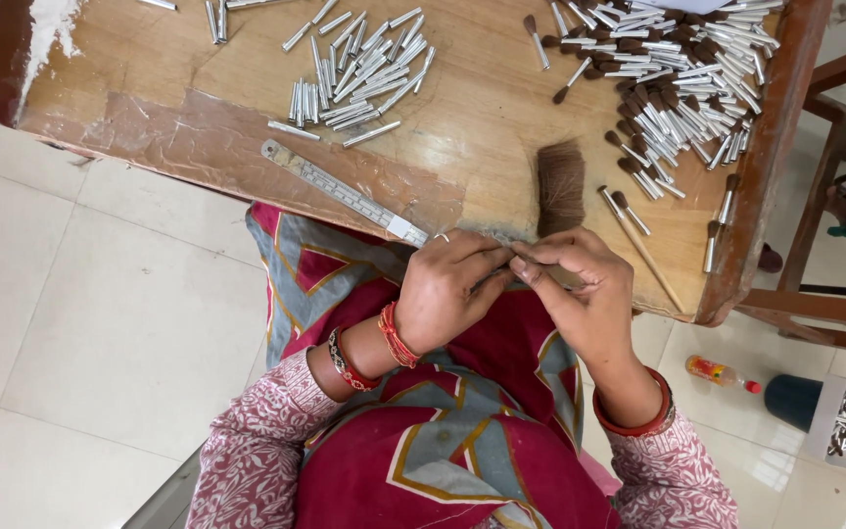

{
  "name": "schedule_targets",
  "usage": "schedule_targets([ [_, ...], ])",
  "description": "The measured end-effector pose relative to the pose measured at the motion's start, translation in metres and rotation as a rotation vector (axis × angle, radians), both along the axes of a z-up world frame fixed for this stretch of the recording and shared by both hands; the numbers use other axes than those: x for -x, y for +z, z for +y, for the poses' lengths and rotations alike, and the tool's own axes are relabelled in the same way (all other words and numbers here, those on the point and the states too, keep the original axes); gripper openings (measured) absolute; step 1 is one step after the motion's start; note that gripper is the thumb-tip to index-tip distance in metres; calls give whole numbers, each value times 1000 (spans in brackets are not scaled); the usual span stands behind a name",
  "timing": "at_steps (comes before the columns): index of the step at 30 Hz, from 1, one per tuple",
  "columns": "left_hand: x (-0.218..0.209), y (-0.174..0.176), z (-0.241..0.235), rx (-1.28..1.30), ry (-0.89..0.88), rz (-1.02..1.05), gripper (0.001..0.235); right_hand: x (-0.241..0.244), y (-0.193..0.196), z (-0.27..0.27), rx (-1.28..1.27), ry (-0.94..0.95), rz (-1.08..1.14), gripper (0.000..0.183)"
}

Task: The person sits at a workbench assembling brushes. They pick up metal ferrules, place them into a perforated metal alignment jig, and insert tufts of bristle hair into the ferrules, repeating the process for multiple brush bodies and setting completed pieces on the bench.

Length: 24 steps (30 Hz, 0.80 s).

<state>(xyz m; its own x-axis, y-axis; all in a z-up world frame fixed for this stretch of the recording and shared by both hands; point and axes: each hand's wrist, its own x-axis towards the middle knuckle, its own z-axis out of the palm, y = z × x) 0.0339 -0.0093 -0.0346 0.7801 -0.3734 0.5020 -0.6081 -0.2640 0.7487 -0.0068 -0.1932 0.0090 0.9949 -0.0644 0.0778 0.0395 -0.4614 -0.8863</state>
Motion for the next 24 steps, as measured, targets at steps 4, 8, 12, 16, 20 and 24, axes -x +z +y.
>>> schedule_targets([
  [4,0,2,0,2,8,-11,22,1,-13,-2,-182,-44,6,12],
  [8,5,27,6,34,18,-34,31,10,-22,-4,-355,-85,-64,11],
  [12,20,27,10,223,-111,357,32,30,-17,2,-514,-143,-176,12],
  [16,26,-1,9,590,-489,932,29,47,-19,13,-593,-138,-246,10],
  [20,27,-3,11,724,-645,1194,28,62,-28,20,-623,-158,-236,12],
  [24,27,1,12,766,-677,1307,24,66,-31,23,-601,-155,-288,12],
])
